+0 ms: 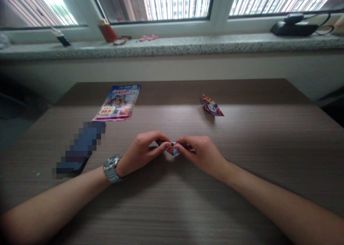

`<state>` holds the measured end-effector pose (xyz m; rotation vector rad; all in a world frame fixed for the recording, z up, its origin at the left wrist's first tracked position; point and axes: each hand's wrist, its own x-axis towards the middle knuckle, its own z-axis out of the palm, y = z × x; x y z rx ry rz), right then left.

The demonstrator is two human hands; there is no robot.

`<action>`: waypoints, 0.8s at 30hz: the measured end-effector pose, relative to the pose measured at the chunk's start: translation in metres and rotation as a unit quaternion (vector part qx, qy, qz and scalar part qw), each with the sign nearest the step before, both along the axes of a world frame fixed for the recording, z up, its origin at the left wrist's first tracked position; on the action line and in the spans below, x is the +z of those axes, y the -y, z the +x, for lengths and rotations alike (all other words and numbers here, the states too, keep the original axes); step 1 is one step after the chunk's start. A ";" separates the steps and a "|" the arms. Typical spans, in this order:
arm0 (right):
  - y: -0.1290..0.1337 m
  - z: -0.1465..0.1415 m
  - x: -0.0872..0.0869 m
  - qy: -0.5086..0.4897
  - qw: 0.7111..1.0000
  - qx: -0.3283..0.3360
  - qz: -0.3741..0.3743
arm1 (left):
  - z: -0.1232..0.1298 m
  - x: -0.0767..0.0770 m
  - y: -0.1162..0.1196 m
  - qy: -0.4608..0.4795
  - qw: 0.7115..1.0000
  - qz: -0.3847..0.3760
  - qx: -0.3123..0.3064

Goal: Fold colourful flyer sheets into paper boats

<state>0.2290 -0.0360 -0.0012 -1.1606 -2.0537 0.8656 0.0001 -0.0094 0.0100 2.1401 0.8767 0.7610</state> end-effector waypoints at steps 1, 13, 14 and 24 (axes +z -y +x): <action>0.000 0.000 0.000 -0.004 1.000 0.001 -0.006 | 0.000 0.000 0.000 0.001 1.000 0.000 0.001; 0.000 -0.002 0.004 -0.077 0.993 -0.007 -0.088 | -0.001 0.001 0.000 0.001 1.000 0.001 0.002; 0.001 -0.003 0.004 -0.076 0.994 -0.007 -0.082 | -0.001 0.001 0.001 -0.001 1.000 0.006 -0.001; 0.002 -0.003 0.003 -0.031 0.999 0.008 0.005 | 0.000 0.000 0.003 -0.013 1.000 0.022 -0.016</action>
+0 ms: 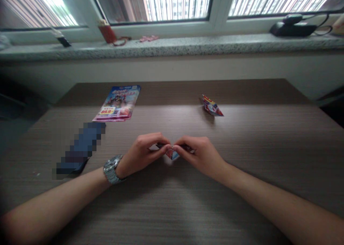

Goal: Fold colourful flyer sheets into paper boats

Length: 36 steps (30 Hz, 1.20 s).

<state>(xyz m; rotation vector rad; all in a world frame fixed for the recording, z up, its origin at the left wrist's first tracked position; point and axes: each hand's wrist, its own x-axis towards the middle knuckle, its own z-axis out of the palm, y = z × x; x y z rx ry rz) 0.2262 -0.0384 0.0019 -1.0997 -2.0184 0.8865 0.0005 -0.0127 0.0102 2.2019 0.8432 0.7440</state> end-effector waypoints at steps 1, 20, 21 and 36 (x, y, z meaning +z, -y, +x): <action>0.000 0.000 0.000 0.002 1.000 0.003 0.003 | 0.000 0.000 0.000 0.002 1.000 0.001 -0.002; -0.001 0.003 -0.004 -0.025 0.998 -0.045 -0.044 | -0.001 -0.001 -0.002 0.025 0.999 0.025 0.021; -0.001 0.003 -0.004 -0.026 0.998 -0.042 -0.047 | -0.001 -0.001 -0.002 0.018 0.999 0.023 0.017; -0.005 0.003 -0.002 -0.078 0.987 -0.039 -0.139 | -0.003 -0.002 -0.004 0.017 0.998 0.042 0.032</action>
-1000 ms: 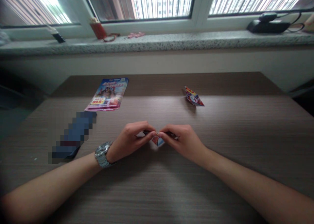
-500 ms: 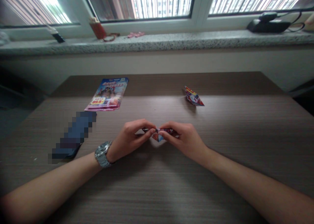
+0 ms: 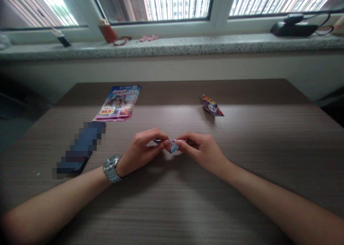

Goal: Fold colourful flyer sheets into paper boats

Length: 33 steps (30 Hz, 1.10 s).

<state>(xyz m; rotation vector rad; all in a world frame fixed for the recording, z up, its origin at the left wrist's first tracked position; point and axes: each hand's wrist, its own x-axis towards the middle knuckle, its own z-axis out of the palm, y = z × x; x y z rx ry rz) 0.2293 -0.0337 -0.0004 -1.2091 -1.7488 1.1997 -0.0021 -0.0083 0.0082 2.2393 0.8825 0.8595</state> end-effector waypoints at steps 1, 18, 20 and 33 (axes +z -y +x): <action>0.000 0.000 0.000 -0.002 1.000 0.002 -0.003 | 0.000 0.001 0.000 -0.003 1.000 -0.003 -0.003; 0.004 -0.002 0.000 0.039 0.998 0.014 0.048 | 0.003 -0.002 0.002 -0.015 1.000 0.002 -0.014; 0.003 -0.001 0.000 0.019 0.999 0.017 0.023 | 0.002 -0.001 0.002 -0.011 1.000 0.003 -0.015; -0.002 0.004 -0.001 -0.002 1.000 0.031 0.003 | -0.002 -0.001 -0.003 -0.018 1.000 0.008 -0.017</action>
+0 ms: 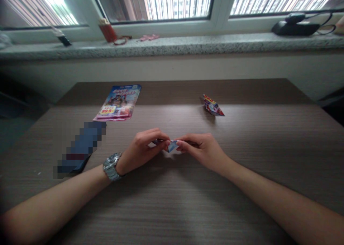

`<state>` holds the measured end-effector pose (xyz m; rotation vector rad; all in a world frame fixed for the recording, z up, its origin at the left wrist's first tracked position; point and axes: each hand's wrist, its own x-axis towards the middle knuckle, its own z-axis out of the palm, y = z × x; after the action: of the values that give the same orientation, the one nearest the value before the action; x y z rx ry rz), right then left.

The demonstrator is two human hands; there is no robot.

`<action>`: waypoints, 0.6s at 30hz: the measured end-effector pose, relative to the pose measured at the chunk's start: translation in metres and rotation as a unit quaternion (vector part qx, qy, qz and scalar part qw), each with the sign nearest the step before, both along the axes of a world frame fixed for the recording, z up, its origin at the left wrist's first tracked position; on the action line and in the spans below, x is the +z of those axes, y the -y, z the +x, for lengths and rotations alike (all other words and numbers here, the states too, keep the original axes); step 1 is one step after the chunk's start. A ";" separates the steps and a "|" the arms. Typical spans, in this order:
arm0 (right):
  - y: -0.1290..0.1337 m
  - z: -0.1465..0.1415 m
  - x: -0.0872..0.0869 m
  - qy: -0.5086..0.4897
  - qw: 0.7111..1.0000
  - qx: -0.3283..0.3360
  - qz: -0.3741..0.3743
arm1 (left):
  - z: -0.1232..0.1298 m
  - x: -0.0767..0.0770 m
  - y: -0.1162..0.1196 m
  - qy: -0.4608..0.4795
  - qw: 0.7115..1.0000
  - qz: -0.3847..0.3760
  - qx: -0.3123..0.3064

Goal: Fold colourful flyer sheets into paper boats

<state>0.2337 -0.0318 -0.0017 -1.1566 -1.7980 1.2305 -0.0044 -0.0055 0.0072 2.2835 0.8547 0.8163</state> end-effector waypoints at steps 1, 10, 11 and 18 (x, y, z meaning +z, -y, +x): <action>0.000 0.000 0.001 0.000 1.000 0.000 0.000 | 0.000 0.001 0.000 0.000 1.000 -0.001 -0.001; -0.002 0.002 0.003 -0.009 0.999 0.045 -0.021 | -0.001 0.002 -0.002 0.006 1.000 -0.013 -0.010; -0.002 0.002 0.001 -0.018 0.999 0.043 -0.028 | 0.000 0.002 -0.002 0.009 1.000 -0.014 -0.008; 0.001 0.000 -0.006 -0.057 0.997 0.019 -0.051 | -0.001 -0.001 -0.001 0.015 1.000 -0.012 0.000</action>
<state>0.2338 -0.0324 -0.0080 -1.0884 -1.6981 1.3960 -0.0056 -0.0043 0.0066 2.2450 0.8468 0.8347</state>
